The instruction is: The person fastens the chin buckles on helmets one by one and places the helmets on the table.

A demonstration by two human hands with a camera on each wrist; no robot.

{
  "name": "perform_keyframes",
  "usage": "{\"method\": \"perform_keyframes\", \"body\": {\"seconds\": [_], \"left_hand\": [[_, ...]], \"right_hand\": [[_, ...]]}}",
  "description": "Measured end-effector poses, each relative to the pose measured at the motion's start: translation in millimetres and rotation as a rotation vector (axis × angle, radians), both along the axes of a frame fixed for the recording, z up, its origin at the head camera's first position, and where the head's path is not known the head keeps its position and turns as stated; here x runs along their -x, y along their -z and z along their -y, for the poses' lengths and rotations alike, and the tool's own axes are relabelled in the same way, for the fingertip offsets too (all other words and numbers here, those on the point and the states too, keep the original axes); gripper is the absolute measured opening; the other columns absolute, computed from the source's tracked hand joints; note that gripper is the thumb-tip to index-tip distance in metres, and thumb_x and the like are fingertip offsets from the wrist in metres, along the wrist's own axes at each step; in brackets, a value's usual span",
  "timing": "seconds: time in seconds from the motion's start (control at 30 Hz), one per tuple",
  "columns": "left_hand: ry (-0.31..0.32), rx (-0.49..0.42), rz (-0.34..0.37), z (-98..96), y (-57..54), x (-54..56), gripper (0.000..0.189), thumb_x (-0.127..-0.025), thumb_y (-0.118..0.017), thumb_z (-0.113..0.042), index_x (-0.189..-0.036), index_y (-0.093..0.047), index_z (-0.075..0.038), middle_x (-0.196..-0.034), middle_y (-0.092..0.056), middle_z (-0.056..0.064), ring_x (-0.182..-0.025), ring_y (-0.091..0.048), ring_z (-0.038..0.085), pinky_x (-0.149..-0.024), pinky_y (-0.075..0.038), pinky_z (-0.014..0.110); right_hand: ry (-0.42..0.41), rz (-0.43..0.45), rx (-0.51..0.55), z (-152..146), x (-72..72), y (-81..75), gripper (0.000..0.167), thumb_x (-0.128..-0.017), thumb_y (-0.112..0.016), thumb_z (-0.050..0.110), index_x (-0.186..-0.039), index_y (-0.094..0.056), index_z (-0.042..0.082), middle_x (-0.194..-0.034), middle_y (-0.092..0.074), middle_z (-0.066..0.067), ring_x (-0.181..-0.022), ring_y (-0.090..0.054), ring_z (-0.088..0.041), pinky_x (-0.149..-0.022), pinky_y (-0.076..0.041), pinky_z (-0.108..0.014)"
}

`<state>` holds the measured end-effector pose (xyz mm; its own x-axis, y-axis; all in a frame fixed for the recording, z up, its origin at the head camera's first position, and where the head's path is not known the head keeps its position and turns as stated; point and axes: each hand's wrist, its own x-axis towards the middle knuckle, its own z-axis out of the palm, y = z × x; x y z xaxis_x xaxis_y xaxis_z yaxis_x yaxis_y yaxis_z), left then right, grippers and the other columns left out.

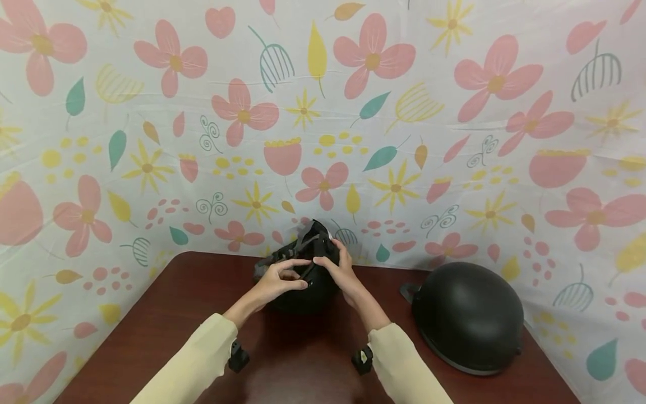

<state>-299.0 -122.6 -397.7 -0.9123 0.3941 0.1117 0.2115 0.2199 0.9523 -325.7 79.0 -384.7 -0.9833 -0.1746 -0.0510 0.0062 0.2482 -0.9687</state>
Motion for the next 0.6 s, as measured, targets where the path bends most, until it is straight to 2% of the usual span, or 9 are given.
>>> {"method": "perform_keyframes", "body": {"seconds": [0.07,0.17,0.37,0.47,0.6], "left_hand": [[0.016,-0.002,-0.012,-0.1,1.5,-0.3,0.053,-0.09,-0.07,-0.021,-0.14,-0.053,-0.016,-0.09,-0.067,-0.002,-0.087,-0.062,0.014,-0.09,-0.049,0.039],[0.043,0.023,-0.029,-0.7,5.0,-0.7,0.052,-0.09,-0.071,-0.019,-0.139,-0.055,-0.015,-0.09,-0.065,0.0,-0.086,-0.059,0.016,-0.086,-0.049,0.038],[0.062,0.104,-0.063,-0.5,13.6,-0.4,0.051,-0.088,-0.073,-0.021,-0.137,-0.057,-0.017,-0.095,-0.066,0.008,-0.091,-0.056,0.017,-0.083,-0.047,0.032],[0.064,0.113,-0.073,-0.8,13.3,0.0,0.052,-0.087,-0.074,-0.023,-0.136,-0.058,-0.018,-0.095,-0.067,0.01,-0.091,-0.056,0.018,-0.083,-0.048,0.033],[0.072,0.114,-0.09,-0.8,11.6,0.5,0.05,-0.088,-0.072,-0.019,-0.135,-0.058,-0.016,-0.092,-0.068,0.011,-0.088,-0.056,0.018,-0.081,-0.047,0.034]], "right_hand": [[-0.013,0.035,0.054,-1.3,-0.8,3.6,0.083,-0.088,-0.059,0.049,-0.155,-0.013,0.03,-0.162,-0.006,-0.014,-0.145,-0.023,-0.045,-0.105,-0.032,-0.069],[-0.026,0.078,0.092,-3.8,-1.2,12.7,0.079,-0.092,-0.056,0.045,-0.156,-0.012,0.029,-0.161,-0.012,-0.016,-0.142,-0.028,-0.048,-0.097,-0.039,-0.072],[-0.039,0.076,0.093,-8.2,-0.5,28.6,0.074,-0.095,-0.053,0.036,-0.157,-0.014,0.023,-0.161,-0.013,-0.023,-0.144,-0.022,-0.051,-0.098,-0.039,-0.072],[-0.037,0.062,0.09,-9.1,-1.4,29.0,0.073,-0.095,-0.054,0.035,-0.156,-0.017,0.024,-0.16,-0.014,-0.023,-0.144,-0.023,-0.05,-0.099,-0.039,-0.071],[-0.025,0.015,0.115,-10.6,-4.4,18.8,0.071,-0.096,-0.057,0.031,-0.156,-0.02,0.024,-0.158,-0.022,-0.022,-0.142,-0.03,-0.048,-0.102,-0.038,-0.069]]}}
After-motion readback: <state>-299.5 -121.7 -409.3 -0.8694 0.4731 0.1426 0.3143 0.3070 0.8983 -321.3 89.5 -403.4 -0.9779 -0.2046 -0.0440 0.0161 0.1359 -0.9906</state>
